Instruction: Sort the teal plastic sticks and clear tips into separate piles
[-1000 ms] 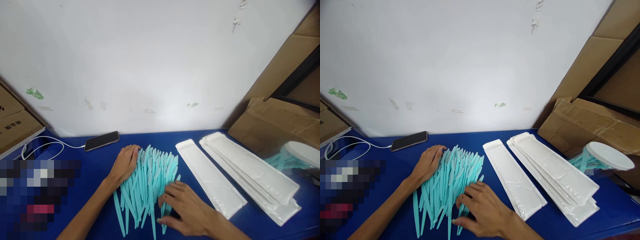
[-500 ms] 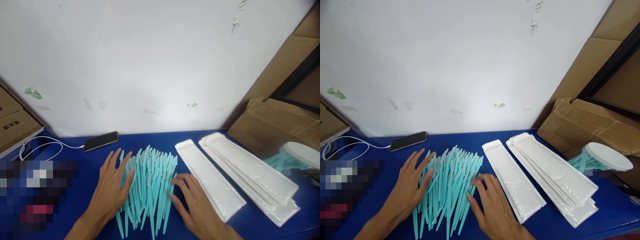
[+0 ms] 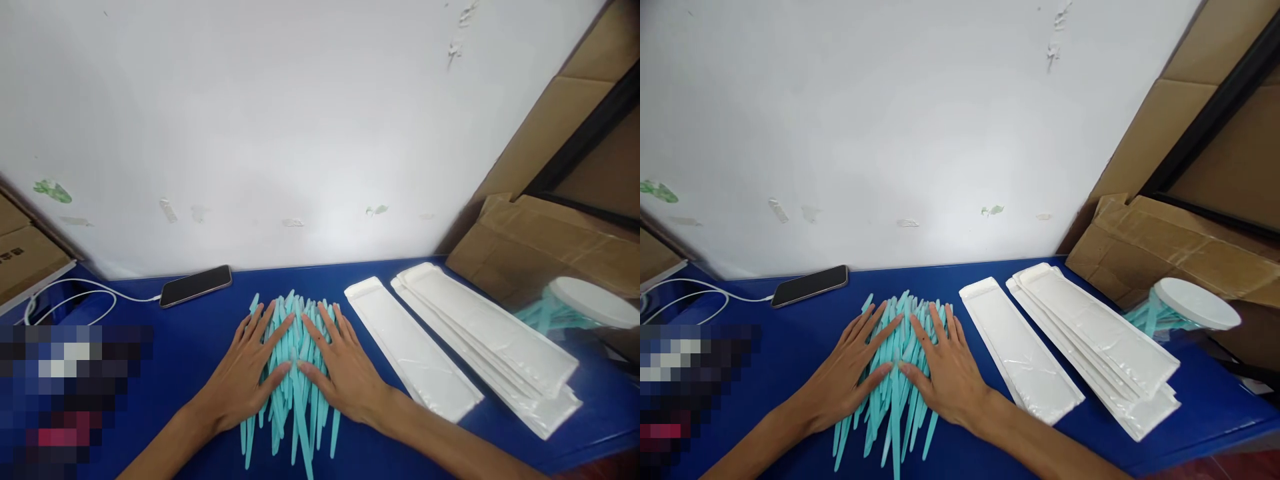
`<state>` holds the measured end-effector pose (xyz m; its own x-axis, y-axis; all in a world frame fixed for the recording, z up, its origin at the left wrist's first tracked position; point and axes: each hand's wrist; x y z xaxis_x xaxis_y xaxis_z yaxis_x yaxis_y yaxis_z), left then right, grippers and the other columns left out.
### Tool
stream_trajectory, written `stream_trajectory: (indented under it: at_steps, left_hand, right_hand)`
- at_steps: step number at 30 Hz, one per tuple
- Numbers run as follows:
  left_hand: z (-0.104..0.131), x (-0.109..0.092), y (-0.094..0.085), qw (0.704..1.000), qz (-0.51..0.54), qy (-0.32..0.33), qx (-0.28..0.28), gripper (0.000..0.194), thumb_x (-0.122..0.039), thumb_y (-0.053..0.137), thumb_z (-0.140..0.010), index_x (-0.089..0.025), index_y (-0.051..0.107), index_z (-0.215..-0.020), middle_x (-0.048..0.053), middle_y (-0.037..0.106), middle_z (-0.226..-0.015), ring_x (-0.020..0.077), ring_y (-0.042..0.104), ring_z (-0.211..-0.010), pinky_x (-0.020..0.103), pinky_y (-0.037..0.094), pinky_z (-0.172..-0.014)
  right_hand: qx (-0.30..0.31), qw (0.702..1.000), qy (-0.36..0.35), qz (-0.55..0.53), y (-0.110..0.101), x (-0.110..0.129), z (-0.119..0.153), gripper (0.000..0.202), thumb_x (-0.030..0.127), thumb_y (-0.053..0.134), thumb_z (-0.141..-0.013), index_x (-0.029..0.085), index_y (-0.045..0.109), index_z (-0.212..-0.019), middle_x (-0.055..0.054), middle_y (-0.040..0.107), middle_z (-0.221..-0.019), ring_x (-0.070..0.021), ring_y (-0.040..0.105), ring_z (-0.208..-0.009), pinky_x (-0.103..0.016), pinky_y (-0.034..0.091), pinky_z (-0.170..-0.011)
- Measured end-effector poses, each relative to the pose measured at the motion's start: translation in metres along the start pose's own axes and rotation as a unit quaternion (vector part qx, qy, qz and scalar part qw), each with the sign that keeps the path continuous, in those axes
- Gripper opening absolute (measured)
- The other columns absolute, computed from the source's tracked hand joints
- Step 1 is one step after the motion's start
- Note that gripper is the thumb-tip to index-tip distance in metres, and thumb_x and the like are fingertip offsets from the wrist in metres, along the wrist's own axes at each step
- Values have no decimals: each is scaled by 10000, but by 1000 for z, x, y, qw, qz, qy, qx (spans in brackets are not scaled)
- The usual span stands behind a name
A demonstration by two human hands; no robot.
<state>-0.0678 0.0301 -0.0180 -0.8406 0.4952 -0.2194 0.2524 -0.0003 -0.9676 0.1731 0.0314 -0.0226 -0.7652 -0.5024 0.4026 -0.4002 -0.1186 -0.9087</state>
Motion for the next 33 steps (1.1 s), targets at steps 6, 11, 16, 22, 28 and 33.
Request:
stream_trajectory:
  at_steps: [6, 11, 16, 22, 28, 33]
  left_hand:
    - [8, -15, 24, 993, -23, -95, -72, 750, -541, 435, -987, -329, 58, -1600, 90, 5, -1680, 393, 52, -1526, 679, 234, -1165]
    - [10, -22, 30, 989, -13, -112, -98, 760, -545, 460, -975, -346, 72, -1598, 105, 42, -1680, 422, 100, -1516, 706, 255, -1140]
    - [10, -12, 20, 993, 31, -92, -69, 718, -546, 456, -976, -373, 127, -1591, 68, 116, -1679, 407, 120, -1520, 698, 256, -1149]
    - [6, 0, 3, 970, 140, -138, -144, 515, -468, 329, -1026, -380, 307, -1533, 23, 268, -1633, 350, 138, -1524, 662, 237, -1175]
    - [-28, 45, -8, 909, 217, -216, -284, 435, -448, 287, -1005, -234, 657, -1087, 57, 639, -1207, 258, 548, -1208, 448, 395, -1099]
    - [-41, 80, 0, 891, 242, -265, -279, 401, -386, 306, -971, -202, 646, -867, 51, 667, -943, 228, 620, -908, 351, 504, -806]
  right_hand:
    - [60, 994, -90, -14, -17, -19, -31, 755, 586, 421, -990, 351, 37, -1596, -35, -13, -1682, -341, -45, -1527, -597, 168, -1217]
    - [77, 990, -112, -33, -23, -25, -38, 749, 598, 433, -983, 371, 63, -1592, -9, -1, -1684, -331, -20, -1533, -578, 172, -1222]
    - [60, 994, -82, -45, -22, -23, -34, 710, 606, 444, -974, 372, 167, -1584, -8, 48, -1689, -317, -8, -1538, -563, 227, -1213]
    - [-57, 985, -37, -159, -19, -31, -36, 467, 521, 367, -1023, 317, 453, -1434, -47, 253, -1621, -275, 178, -1510, -519, 256, -1203]
    - [-242, 916, 33, -319, -19, -42, -42, 341, 449, 345, -1038, 237, 582, -915, -51, 580, -1036, -211, 546, -1045, -386, 415, -981]
    - [-260, 899, 77, -345, -18, -44, -44, 391, 452, 380, -1026, 234, 385, -701, 22, 393, -727, -152, 398, -681, -303, 367, -653]
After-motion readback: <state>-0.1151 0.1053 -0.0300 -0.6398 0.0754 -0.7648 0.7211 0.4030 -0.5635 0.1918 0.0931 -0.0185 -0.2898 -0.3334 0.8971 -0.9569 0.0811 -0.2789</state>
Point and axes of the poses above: each hand's wrist, its own z-axis away from the middle knuckle, its own y-axis out of the palm, x = y × z
